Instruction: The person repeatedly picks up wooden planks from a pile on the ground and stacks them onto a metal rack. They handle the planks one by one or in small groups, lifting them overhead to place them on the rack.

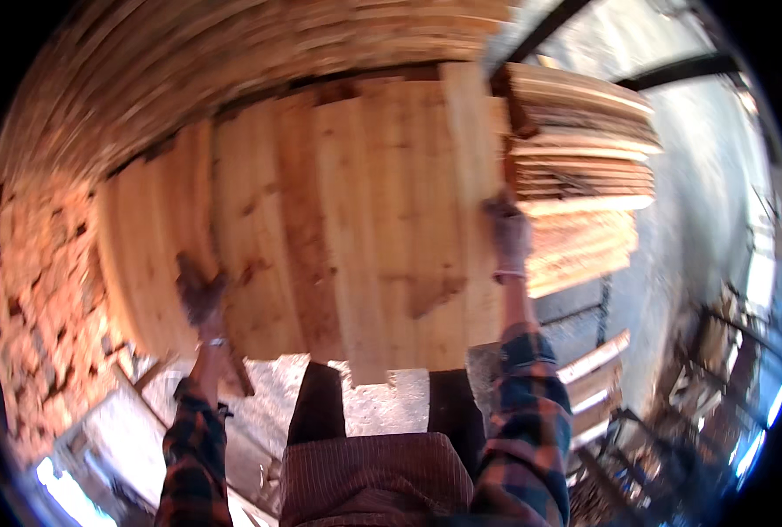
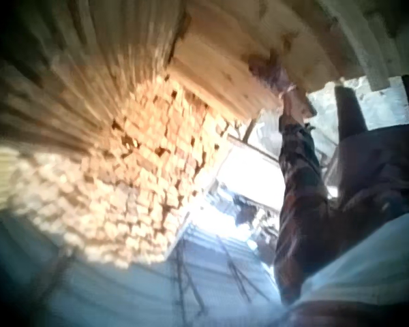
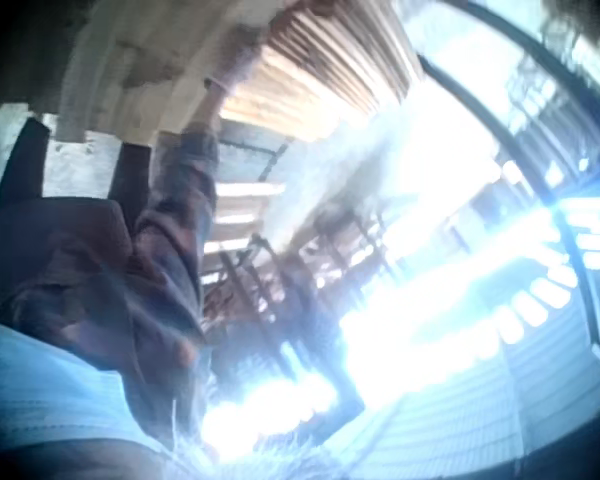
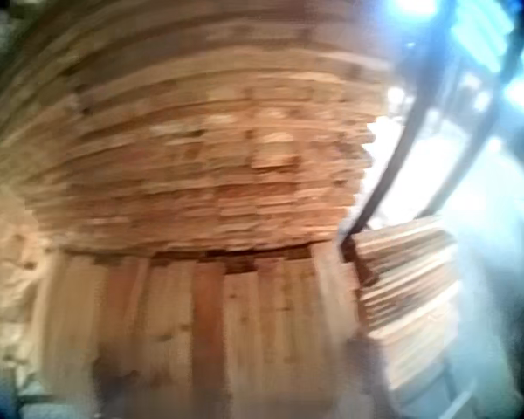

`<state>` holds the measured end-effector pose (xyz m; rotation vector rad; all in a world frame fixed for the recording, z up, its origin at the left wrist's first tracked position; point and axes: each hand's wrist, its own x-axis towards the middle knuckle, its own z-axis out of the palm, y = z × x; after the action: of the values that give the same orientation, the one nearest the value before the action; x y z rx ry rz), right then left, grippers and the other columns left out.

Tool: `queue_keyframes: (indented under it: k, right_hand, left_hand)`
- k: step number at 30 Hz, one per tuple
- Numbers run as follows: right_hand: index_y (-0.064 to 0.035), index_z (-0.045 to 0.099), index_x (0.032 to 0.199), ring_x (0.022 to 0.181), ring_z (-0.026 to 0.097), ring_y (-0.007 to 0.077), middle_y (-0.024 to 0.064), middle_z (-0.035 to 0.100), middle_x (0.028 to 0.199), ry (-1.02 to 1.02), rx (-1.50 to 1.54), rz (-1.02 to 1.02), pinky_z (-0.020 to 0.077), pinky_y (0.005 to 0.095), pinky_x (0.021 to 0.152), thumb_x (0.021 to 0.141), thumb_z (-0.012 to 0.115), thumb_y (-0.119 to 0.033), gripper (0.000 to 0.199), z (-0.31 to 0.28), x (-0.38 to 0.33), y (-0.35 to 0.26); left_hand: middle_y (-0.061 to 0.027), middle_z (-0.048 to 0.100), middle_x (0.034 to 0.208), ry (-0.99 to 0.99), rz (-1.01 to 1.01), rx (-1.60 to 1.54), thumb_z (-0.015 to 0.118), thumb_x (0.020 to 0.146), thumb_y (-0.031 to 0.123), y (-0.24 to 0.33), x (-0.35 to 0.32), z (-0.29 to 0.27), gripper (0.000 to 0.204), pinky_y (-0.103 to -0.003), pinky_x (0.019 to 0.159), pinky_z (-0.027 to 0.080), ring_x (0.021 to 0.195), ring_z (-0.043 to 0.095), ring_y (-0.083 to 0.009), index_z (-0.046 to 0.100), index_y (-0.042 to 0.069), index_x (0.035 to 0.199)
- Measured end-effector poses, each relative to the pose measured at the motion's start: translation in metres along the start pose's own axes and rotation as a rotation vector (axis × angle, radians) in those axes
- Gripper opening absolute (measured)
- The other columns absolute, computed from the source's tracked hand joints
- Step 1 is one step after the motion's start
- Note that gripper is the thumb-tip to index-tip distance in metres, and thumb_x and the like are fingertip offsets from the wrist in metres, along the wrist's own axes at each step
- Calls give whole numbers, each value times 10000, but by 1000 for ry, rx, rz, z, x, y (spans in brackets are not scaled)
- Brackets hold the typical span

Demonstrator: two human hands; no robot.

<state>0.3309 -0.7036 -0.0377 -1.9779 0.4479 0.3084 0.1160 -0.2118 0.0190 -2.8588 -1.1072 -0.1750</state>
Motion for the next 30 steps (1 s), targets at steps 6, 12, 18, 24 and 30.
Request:
queue_keyframes:
  k: [6,12,18,24,30]
  right_hand:
    - [-79,504,1324,980,603,199,141,670,1057,54,-997,-291,494,322,802,845,673,-345,573,18,-26,-52]
    - [15,376,1381,1061,589,196,132,603,1159,-791,53,20,463,323,932,853,656,-146,619,120,-201,-107]
    - [-101,285,1466,1134,526,378,254,517,1204,-1069,-148,16,436,392,930,642,795,-249,980,132,-275,-116]
    - [-93,380,1431,1159,501,331,168,500,1214,-1210,-326,-57,427,358,964,631,797,-182,907,64,-282,-119]
    - [-80,385,1424,1039,555,269,153,483,1217,-1099,-254,-117,447,342,928,639,740,-110,862,-1,-224,-111]
  left_hand:
    - [-128,620,997,-88,23,-508,775,653,378,-48,14,-16,915,-358,692,519,789,611,-249,372,50,1406]
    - [-53,601,996,-526,-399,-1844,697,761,241,23,-64,-73,716,-238,671,489,800,578,-112,394,-4,1361]
    - [-54,609,1033,-636,-727,-2114,626,870,304,66,-153,-77,487,-294,743,518,881,608,-174,503,27,1252]
    - [-93,604,1046,-311,-1096,-2064,586,874,417,74,-199,-108,481,-406,894,482,948,591,-264,537,29,1155]
    - [-67,580,920,-161,-1421,-2348,607,871,332,26,-305,-14,343,-373,735,497,803,574,-225,537,41,1039]
